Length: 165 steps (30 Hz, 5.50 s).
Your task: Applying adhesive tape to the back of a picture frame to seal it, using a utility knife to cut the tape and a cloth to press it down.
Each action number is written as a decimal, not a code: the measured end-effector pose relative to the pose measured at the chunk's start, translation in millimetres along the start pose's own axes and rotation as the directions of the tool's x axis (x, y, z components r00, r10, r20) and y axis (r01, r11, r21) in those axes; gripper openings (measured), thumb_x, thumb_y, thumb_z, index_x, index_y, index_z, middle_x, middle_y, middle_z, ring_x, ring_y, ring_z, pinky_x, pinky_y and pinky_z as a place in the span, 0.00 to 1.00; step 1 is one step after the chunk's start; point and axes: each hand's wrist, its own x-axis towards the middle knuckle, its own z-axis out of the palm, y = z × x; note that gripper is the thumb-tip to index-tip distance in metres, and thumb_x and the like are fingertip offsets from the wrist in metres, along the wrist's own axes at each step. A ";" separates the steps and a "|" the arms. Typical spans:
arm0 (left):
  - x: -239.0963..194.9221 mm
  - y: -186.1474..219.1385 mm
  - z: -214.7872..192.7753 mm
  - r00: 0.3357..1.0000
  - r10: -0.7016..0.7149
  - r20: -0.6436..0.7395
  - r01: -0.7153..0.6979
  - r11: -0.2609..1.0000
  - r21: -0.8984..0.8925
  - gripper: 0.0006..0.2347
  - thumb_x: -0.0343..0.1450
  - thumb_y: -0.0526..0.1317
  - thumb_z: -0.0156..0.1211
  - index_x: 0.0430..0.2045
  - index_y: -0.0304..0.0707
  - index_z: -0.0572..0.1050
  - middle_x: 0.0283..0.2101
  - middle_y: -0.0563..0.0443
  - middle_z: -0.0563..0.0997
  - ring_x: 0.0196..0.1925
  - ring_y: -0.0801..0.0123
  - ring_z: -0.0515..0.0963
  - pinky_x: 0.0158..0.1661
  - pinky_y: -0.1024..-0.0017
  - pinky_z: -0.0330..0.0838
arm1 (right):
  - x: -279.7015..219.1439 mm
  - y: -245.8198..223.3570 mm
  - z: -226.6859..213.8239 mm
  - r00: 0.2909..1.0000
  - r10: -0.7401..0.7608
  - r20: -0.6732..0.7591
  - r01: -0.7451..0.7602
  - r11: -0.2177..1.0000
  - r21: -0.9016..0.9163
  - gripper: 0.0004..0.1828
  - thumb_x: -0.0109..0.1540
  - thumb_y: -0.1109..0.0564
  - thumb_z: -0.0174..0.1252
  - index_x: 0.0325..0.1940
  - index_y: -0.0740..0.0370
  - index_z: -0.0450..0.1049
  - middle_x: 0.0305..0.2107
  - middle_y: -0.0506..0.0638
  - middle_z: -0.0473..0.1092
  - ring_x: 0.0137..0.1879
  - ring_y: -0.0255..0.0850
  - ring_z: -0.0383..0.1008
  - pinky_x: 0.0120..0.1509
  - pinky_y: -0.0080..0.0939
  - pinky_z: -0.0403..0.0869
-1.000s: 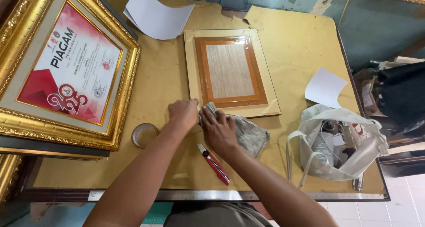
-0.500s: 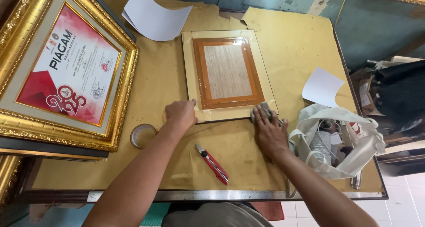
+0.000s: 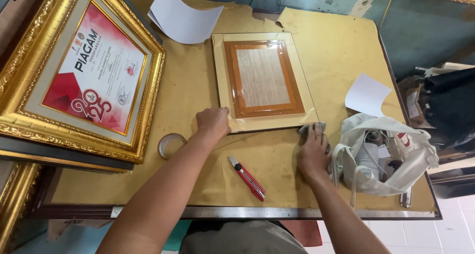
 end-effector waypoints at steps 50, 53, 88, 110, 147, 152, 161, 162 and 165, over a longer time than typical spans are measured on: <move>24.7 -2.6 24.4 0.997 0.066 -0.036 -0.065 0.997 0.034 0.11 0.62 0.33 0.43 0.30 0.36 0.75 0.31 0.43 0.77 0.39 0.49 0.76 0.32 0.51 0.67 | -60.1 -162.9 -0.2 0.899 -0.174 0.401 0.193 0.981 -0.007 0.15 0.60 0.46 0.34 0.41 0.59 0.54 0.32 0.66 0.67 0.41 0.62 0.70 0.45 0.58 0.69; 21.5 -1.4 19.7 0.998 0.062 -0.027 -0.061 0.997 0.040 0.11 0.62 0.33 0.43 0.31 0.37 0.75 0.32 0.44 0.77 0.40 0.49 0.76 0.32 0.51 0.67 | -55.4 -158.3 8.5 0.906 -0.168 0.389 0.184 0.983 -0.004 0.16 0.61 0.45 0.32 0.42 0.59 0.54 0.32 0.65 0.67 0.42 0.62 0.70 0.45 0.58 0.69; 37.2 3.3 59.7 0.982 0.006 -0.187 0.020 0.991 0.133 0.16 0.70 0.37 0.30 0.31 0.33 0.73 0.28 0.45 0.75 0.33 0.52 0.74 0.30 0.49 0.57 | -103.1 -175.7 -47.5 0.826 -0.040 0.562 0.110 0.990 -0.091 0.19 0.57 0.49 0.30 0.39 0.61 0.63 0.19 0.54 0.71 0.33 0.50 0.75 0.44 0.50 0.70; -96.5 -11.5 23.4 0.809 -0.062 -0.585 -0.166 0.930 -0.329 0.22 0.57 0.45 0.63 0.44 0.49 0.67 0.24 0.53 0.75 0.34 0.61 0.74 0.43 0.62 0.64 | -60.6 -116.1 -29.0 0.907 -0.312 0.283 0.282 0.949 0.143 0.15 0.57 0.46 0.42 0.39 0.55 0.65 0.30 0.56 0.69 0.40 0.53 0.71 0.44 0.53 0.70; -66.7 14.7 27.4 0.983 -0.155 -0.096 0.135 0.972 -0.193 0.26 0.60 0.28 0.53 0.53 0.44 0.57 0.57 0.37 0.52 0.52 0.43 0.64 0.40 0.56 0.69 | -0.4 -52.8 -13.3 0.799 -0.517 -0.307 0.476 0.856 -0.200 0.17 0.52 0.49 0.53 0.45 0.38 0.69 0.45 0.37 0.64 0.52 0.42 0.63 0.50 0.49 0.66; -72.3 28.0 10.1 0.993 -0.045 -0.110 0.035 0.995 -0.095 0.26 0.61 0.30 0.54 0.55 0.40 0.56 0.61 0.41 0.51 0.59 0.46 0.56 0.47 0.55 0.63 | -5.5 -32.8 -48.8 0.998 -0.057 0.024 0.060 0.987 -0.147 0.32 0.58 0.46 0.43 0.64 0.55 0.48 0.63 0.51 0.41 0.68 0.51 0.37 0.61 0.69 0.47; -59.4 26.5 27.4 0.997 0.010 -0.082 -0.002 0.995 0.097 0.26 0.61 0.32 0.51 0.56 0.41 0.56 0.61 0.45 0.55 0.61 0.47 0.53 0.44 0.56 0.62 | -35.8 -54.5 -6.7 0.935 -0.354 -0.003 0.339 0.898 -0.279 0.34 0.54 0.50 0.40 0.65 0.50 0.47 0.64 0.43 0.44 0.68 0.52 0.40 0.57 0.75 0.48; -59.0 25.0 26.9 0.995 0.023 -0.094 -0.010 0.990 0.140 0.25 0.62 0.33 0.51 0.55 0.41 0.56 0.60 0.45 0.57 0.60 0.47 0.55 0.43 0.57 0.62 | -42.1 -66.8 -7.7 0.910 -0.414 0.032 0.406 0.869 -0.282 0.35 0.52 0.49 0.40 0.65 0.47 0.47 0.63 0.40 0.45 0.68 0.50 0.40 0.57 0.74 0.47; -57.7 22.3 29.3 0.994 0.038 -0.104 -0.017 0.981 0.194 0.24 0.63 0.35 0.50 0.56 0.44 0.56 0.60 0.46 0.57 0.60 0.47 0.56 0.42 0.58 0.63 | -42.6 -91.1 8.1 0.796 -0.596 0.102 0.599 0.754 -0.270 0.34 0.52 0.51 0.42 0.64 0.46 0.49 0.61 0.39 0.48 0.66 0.50 0.44 0.56 0.73 0.48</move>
